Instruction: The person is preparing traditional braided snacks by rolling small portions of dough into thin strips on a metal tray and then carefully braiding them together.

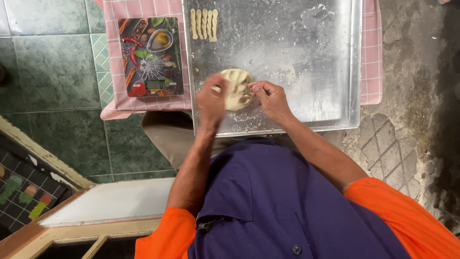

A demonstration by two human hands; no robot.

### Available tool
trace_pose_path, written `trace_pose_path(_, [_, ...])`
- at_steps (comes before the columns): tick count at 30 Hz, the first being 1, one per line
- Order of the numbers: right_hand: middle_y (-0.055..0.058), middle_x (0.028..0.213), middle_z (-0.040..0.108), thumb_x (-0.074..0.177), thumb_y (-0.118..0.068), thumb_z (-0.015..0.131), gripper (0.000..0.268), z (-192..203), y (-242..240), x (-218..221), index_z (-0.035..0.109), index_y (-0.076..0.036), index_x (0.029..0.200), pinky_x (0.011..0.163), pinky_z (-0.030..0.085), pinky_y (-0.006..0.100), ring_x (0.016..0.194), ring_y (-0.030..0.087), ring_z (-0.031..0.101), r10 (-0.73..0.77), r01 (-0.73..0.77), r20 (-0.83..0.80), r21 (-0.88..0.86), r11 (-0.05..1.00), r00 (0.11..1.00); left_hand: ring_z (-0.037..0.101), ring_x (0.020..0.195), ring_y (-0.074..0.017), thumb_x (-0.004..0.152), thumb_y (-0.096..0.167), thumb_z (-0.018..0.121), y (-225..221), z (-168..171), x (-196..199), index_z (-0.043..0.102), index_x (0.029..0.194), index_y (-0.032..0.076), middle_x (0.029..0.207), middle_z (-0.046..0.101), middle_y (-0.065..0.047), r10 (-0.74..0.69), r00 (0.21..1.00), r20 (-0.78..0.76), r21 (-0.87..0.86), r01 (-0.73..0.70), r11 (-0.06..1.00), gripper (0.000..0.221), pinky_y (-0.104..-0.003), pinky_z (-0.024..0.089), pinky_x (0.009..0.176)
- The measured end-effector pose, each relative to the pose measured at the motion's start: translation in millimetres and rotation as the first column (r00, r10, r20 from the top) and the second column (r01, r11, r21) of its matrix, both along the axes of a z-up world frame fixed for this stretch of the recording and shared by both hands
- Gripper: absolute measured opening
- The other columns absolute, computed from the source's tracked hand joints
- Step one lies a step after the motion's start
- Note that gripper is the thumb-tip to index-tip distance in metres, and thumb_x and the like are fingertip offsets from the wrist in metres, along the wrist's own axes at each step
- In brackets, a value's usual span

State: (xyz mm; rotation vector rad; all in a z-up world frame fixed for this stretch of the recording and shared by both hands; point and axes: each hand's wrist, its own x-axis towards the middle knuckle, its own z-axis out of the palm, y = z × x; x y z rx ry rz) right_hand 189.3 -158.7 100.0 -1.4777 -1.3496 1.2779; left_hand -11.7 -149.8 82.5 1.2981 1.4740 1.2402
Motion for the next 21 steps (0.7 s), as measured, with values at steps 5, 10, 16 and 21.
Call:
trace_pose_path(5, [0.012, 0.095, 0.072, 0.111, -0.032, 0.060, 0.031, -23, 5, 32, 0.074, -0.005, 0.111, 0.068, 0.059, 0.025, 0.088, 0.017, 0.067, -0.011, 0.011, 0.065, 0.005, 1.000, 0.998, 0.073, 0.091, -0.0290, 0.103, 0.006, 0.063, 42, -6, -102, 0.075, 0.101, 0.011, 0.090, 0.073, -0.010, 0.256, 0.935, -0.247, 0.252, -0.193, 0.948, 0.014, -0.041, 0.053, 0.087])
trace_pose_path(10, [0.010, 0.090, 0.070, 0.112, -0.024, 0.061, 0.025, -40, 12, 45, 0.074, -0.003, 0.111, 0.065, 0.058, 0.022, 0.083, 0.013, 0.066, -0.038, 0.032, 0.096, 0.059, 0.998, 0.995, 0.067, 0.080, -0.0219, 0.095, 0.016, 0.079, 81, -39, -163, 0.081, 0.097, 0.018, 0.089, 0.075, -0.004, 0.384, 0.810, -0.444, 0.244, -0.303, 0.921, 0.003, -0.037, 0.052, 0.080])
trace_pose_path(16, [0.001, 0.095, 0.070, 0.106, -0.018, 0.058, 0.019, -17, 18, 36, 0.073, -0.008, 0.112, 0.063, 0.058, 0.020, 0.082, 0.007, 0.064, -0.111, 0.136, 0.151, -0.169, 0.976, 0.982, 0.037, 0.125, -0.0313, 0.107, 0.057, 0.047, 80, -48, -192, 0.075, 0.128, 0.021, 0.143, 0.048, -0.009, 0.365, 0.725, -0.584, 0.159, -0.339, 0.927, 0.051, -0.044, 0.058, 0.081])
trace_pose_path(21, [0.002, 0.093, 0.070, 0.106, -0.016, 0.057, 0.018, -24, 20, 38, 0.073, -0.009, 0.112, 0.062, 0.060, 0.020, 0.080, 0.008, 0.065, -0.083, 0.113, 0.188, -0.159, 0.981, 0.979, 0.034, 0.135, -0.0274, 0.108, 0.056, 0.047, 58, -21, -215, 0.067, 0.141, 0.013, 0.153, 0.028, -0.007, 0.538, 0.796, -0.277, 0.190, -0.504, 0.843, 0.058, -0.049, 0.062, 0.106])
